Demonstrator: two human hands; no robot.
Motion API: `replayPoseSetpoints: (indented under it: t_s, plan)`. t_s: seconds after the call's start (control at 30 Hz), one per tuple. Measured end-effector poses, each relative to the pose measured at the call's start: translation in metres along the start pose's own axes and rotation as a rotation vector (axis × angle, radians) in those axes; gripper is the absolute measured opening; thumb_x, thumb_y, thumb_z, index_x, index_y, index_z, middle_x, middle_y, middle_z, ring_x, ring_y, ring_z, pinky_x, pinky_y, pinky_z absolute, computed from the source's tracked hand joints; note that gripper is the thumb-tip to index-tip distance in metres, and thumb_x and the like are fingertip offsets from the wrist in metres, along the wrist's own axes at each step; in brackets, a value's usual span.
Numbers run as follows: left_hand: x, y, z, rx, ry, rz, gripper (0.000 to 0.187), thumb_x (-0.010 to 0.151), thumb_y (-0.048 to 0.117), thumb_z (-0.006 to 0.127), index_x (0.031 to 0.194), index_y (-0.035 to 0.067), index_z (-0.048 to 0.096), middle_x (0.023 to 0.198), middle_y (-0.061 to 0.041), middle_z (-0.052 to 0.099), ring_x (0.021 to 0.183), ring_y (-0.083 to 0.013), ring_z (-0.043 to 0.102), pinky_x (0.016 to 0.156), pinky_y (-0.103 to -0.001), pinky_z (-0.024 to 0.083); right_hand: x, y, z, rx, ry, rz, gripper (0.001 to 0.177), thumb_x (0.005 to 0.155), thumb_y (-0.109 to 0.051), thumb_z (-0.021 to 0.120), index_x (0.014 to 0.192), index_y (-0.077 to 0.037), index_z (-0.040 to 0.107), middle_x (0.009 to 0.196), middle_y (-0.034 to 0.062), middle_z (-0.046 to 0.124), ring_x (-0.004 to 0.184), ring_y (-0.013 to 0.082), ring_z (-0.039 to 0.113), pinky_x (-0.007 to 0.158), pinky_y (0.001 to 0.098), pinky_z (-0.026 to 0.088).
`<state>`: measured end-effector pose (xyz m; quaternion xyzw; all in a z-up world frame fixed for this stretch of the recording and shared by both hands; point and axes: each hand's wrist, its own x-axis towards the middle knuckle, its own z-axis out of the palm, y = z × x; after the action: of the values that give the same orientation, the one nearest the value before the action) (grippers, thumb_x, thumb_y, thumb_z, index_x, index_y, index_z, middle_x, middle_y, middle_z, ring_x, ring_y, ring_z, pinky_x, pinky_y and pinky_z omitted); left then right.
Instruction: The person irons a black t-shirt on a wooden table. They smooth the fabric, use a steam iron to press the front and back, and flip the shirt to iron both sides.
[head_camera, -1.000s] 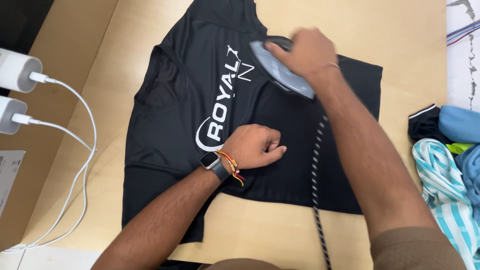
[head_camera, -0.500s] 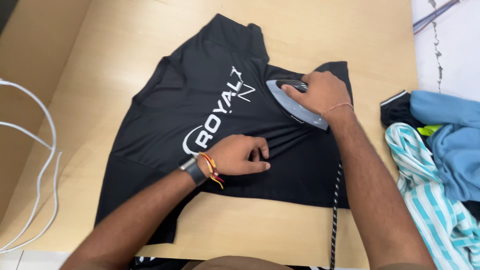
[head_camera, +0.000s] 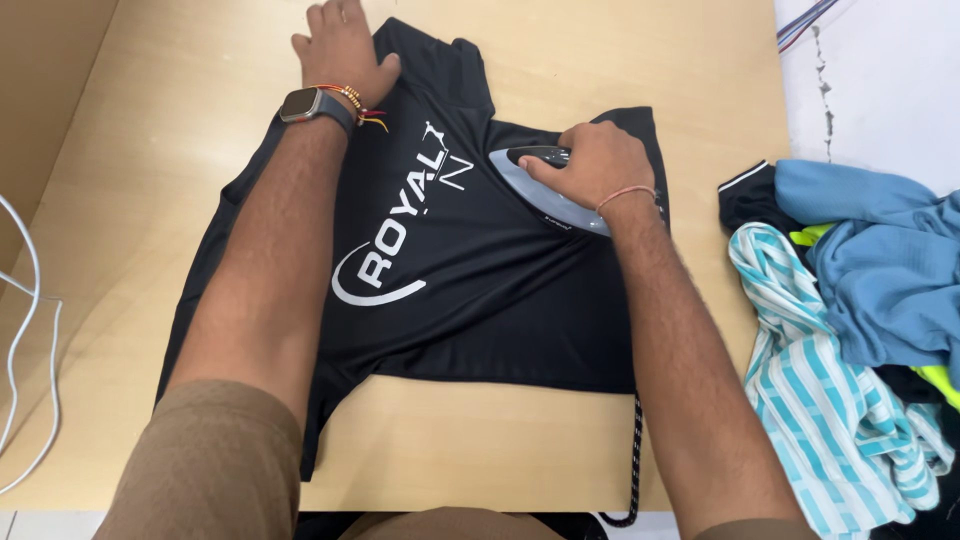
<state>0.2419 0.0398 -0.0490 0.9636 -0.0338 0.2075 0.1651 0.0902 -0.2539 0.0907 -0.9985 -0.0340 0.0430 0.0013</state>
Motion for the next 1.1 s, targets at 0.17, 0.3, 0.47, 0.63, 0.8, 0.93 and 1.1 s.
replayPoseSetpoints:
  t_s: [0.17,0.3,0.47,0.63,0.8,0.93,1.1]
  plan:
    - [-0.005,0.002,-0.005,-0.308,-0.137,-0.096,0.036,0.081,0.028,0.077,0.109,0.006,0.074,0.104,-0.012,0.074,0.098,-0.027,0.069,0.085,-0.045,0.055,0.0,0.001,0.003,0.001,0.02,-0.015,0.061,0.083,-0.068,0.069,0.086,-0.008,0.08,0.073,0.013,0.074,0.075,0.0308,0.074,0.072,0.0452,0.059]
    - [-0.037,0.032,-0.058,-0.77,-0.353,0.256,0.016,0.083,0.011,0.073,0.096,0.006,0.08,0.088,-0.01,0.078,0.079,-0.0183,0.074,0.076,-0.03,0.059,0.004,0.001,0.004,-0.015,0.031,-0.02,0.061,0.082,-0.068,0.069,0.086,-0.008,0.08,0.073,0.0125,0.073,0.073,0.0308,0.074,0.07,0.0448,0.059]
    - [-0.094,0.059,-0.133,-0.543,-1.16,0.403,0.023,0.072,0.016,0.077,0.094,0.011,0.081,0.084,-0.004,0.082,0.078,-0.0158,0.076,0.072,-0.031,0.059,0.006,0.005,0.008,-0.024,0.051,-0.061,0.061,0.082,-0.068,0.07,0.087,-0.008,0.08,0.072,0.0132,0.073,0.072,0.0305,0.073,0.067,0.0446,0.059]
    - [-0.11,0.062,-0.151,-0.388,-0.734,0.176,0.034,0.084,0.032,0.08,0.104,0.005,0.073,0.087,-0.011,0.075,0.083,-0.0261,0.073,0.076,-0.038,0.058,0.008,0.006,0.012,-0.035,0.069,-0.076,0.062,0.084,-0.068,0.069,0.088,-0.007,0.081,0.072,0.0136,0.073,0.071,0.0306,0.073,0.067,0.0445,0.058]
    - [-0.12,0.071,-0.12,-0.36,-0.321,0.328,0.053,0.074,0.039,0.088,0.114,0.008,0.07,0.106,-0.014,0.066,0.102,-0.0343,0.062,0.08,-0.046,0.053,0.006,0.006,0.011,-0.023,0.107,-0.095,0.059,0.081,-0.068,0.071,0.089,-0.01,0.081,0.068,0.0126,0.073,0.067,0.0308,0.072,0.063,0.0446,0.058]
    - [-0.127,0.074,-0.106,-0.245,-0.305,0.397,0.041,0.076,0.038,0.085,0.107,0.014,0.074,0.108,-0.009,0.068,0.108,-0.0305,0.061,0.086,-0.045,0.051,0.007,0.006,0.012,-0.063,0.07,-0.077,0.063,0.087,-0.069,0.068,0.088,-0.007,0.08,0.072,0.0132,0.073,0.071,0.0298,0.073,0.067,0.0439,0.059]
    - [-0.135,0.08,-0.106,-0.31,-0.271,0.431,0.02,0.091,0.028,0.075,0.103,0.012,0.073,0.099,-0.006,0.07,0.102,-0.0285,0.064,0.086,-0.045,0.05,0.006,0.008,0.012,-0.034,0.093,-0.08,0.06,0.081,-0.068,0.07,0.087,-0.009,0.081,0.073,0.0124,0.073,0.073,0.0305,0.073,0.068,0.0443,0.059]
